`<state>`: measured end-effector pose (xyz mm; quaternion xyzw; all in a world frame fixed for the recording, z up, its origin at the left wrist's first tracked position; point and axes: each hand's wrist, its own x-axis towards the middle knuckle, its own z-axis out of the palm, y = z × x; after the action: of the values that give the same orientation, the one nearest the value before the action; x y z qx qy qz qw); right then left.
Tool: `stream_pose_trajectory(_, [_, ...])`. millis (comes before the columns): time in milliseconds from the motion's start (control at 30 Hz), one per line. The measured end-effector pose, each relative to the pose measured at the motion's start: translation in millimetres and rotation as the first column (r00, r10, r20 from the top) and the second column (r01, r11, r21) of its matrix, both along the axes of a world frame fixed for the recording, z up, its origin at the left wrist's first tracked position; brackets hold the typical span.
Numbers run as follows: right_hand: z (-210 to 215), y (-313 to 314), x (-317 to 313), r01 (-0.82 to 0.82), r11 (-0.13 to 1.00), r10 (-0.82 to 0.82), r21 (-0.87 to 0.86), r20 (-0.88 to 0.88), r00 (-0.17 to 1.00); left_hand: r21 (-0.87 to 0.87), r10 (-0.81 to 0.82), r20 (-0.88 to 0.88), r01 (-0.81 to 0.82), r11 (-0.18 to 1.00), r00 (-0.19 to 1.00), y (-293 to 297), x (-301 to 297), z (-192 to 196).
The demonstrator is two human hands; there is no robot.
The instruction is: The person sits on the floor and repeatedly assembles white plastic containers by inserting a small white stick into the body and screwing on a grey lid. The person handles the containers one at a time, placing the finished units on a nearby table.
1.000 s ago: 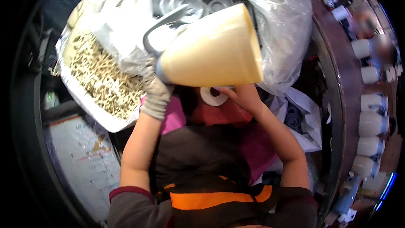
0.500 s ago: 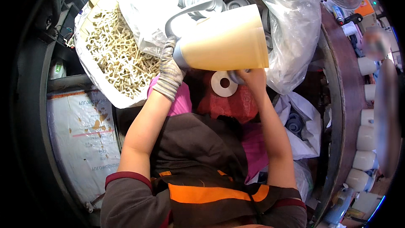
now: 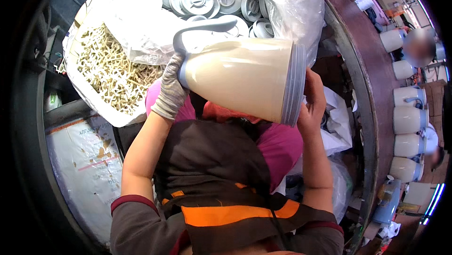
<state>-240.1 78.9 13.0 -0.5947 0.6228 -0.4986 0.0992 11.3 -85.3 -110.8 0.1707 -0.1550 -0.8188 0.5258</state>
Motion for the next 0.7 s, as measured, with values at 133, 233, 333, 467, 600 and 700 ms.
stream_pose_trajectory(133, [0,19,-2,0.022,0.999,-0.022,0.028,0.013,1.0,0.029,-0.096,0.04,0.095,0.995,0.995,23,-5,28])
stream_pose_trajectory(233, [-4,26,-4,0.037,0.999,-0.037,0.012,-0.009,0.999,0.045,-0.151,0.092,0.147,0.988,0.984,31,-3,36])
stream_pose_trajectory(333, [-6,33,-2,0.048,0.999,-0.048,0.006,-0.006,0.999,0.056,-0.154,0.137,0.147,0.987,0.979,39,-3,38])
stream_pose_trajectory(467, [-8,45,-8,-0.026,0.999,0.021,-0.035,-0.114,0.993,0.057,-0.2,0.197,0.193,0.98,0.96,43,-2,37])
stream_pose_trajectory(600, [-16,55,-9,-0.061,0.994,0.048,-0.088,-0.141,0.989,0.11,-0.236,0.216,0.217,0.97,0.947,49,-6,39])
stream_pose_trajectory(700, [-25,58,-8,-0.012,0.999,0.009,-0.041,-0.058,0.998,0.046,-0.16,0.223,0.154,0.987,0.962,58,-7,45])
